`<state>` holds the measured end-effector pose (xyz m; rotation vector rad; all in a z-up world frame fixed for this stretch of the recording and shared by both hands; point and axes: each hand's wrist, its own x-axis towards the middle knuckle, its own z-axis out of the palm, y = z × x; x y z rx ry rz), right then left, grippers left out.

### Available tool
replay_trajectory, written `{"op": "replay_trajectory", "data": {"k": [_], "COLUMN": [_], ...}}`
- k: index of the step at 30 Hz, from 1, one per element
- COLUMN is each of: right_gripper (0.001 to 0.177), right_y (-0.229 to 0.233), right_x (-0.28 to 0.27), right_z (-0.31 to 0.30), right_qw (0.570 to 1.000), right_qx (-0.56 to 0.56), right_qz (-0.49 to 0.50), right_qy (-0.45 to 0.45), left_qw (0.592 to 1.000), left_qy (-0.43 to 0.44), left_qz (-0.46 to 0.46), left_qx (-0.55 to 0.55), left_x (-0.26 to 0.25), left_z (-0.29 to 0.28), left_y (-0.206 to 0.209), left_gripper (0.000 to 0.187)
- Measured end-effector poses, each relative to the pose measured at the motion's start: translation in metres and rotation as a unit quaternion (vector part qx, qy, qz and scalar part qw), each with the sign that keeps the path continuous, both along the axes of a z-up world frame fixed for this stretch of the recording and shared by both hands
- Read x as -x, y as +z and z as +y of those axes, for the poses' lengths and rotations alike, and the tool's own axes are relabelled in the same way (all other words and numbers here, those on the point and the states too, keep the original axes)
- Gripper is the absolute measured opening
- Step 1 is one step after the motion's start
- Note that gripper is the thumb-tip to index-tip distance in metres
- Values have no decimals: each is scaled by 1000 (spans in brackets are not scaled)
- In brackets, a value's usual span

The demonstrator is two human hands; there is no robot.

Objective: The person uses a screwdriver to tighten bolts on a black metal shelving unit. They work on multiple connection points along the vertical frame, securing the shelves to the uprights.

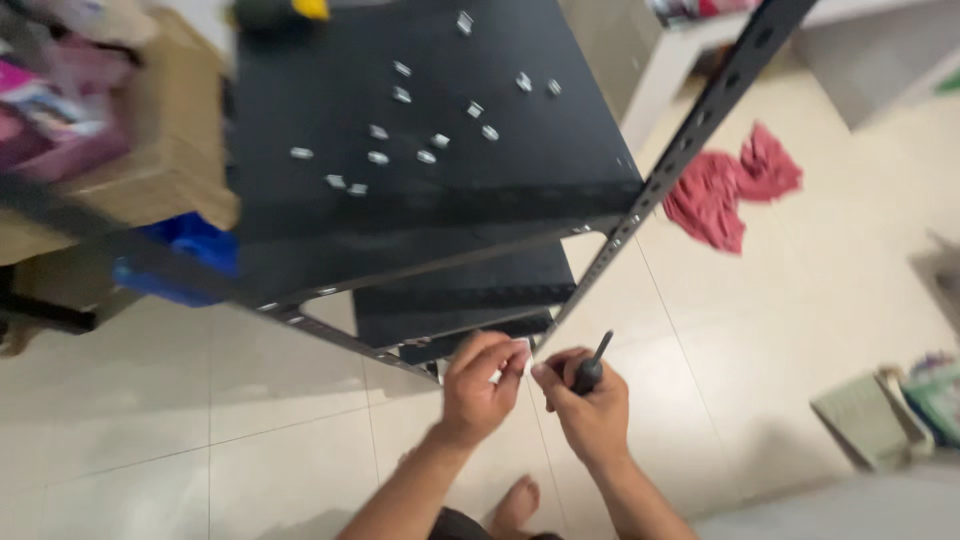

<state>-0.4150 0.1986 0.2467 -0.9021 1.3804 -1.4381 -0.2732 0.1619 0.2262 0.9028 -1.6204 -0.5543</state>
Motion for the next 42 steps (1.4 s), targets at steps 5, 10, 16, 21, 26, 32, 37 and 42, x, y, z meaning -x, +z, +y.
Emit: {"op": "replay_trajectory", "data": {"k": [5, 10, 16, 21, 26, 32, 37, 42], "right_gripper": [20, 16, 15, 39, 44, 40, 39, 38], "right_y": [75, 101, 49, -31, -104, -147, -165, -177], "right_x": [-20, -53, -78, -93, -130, -191, -224, -242], "right_z": [-33, -31, -15, 8, 21, 15, 7, 10], "right_qw": [992, 981, 982, 983, 965, 963, 971, 973], "right_qx": [76, 71, 54, -53, -193, -244, -238, -220], "right_qz": [40, -76, -82, -83, -74, -35, -26, -51], "right_qy": [94, 161, 164, 157, 160, 105, 25, -38], "left_qw": [970, 931, 970, 979, 924, 809, 709, 682], "left_qy": [49, 198, 133, 170, 178, -36, -139, -136], "left_qz": [-117, -306, -169, 29, 264, 227, 319, 396], "left_qx": [209, 18, 112, 112, -213, -541, -613, -600], "left_x": [-57, -90, -109, -154, -221, -270, -277, -270], "left_z": [-42, -87, -66, 7, -27, -138, -183, -206], "left_y": [139, 178, 158, 51, -147, -333, -384, -397], "left_gripper": [11, 6, 30, 13, 10, 16, 16, 16]}}
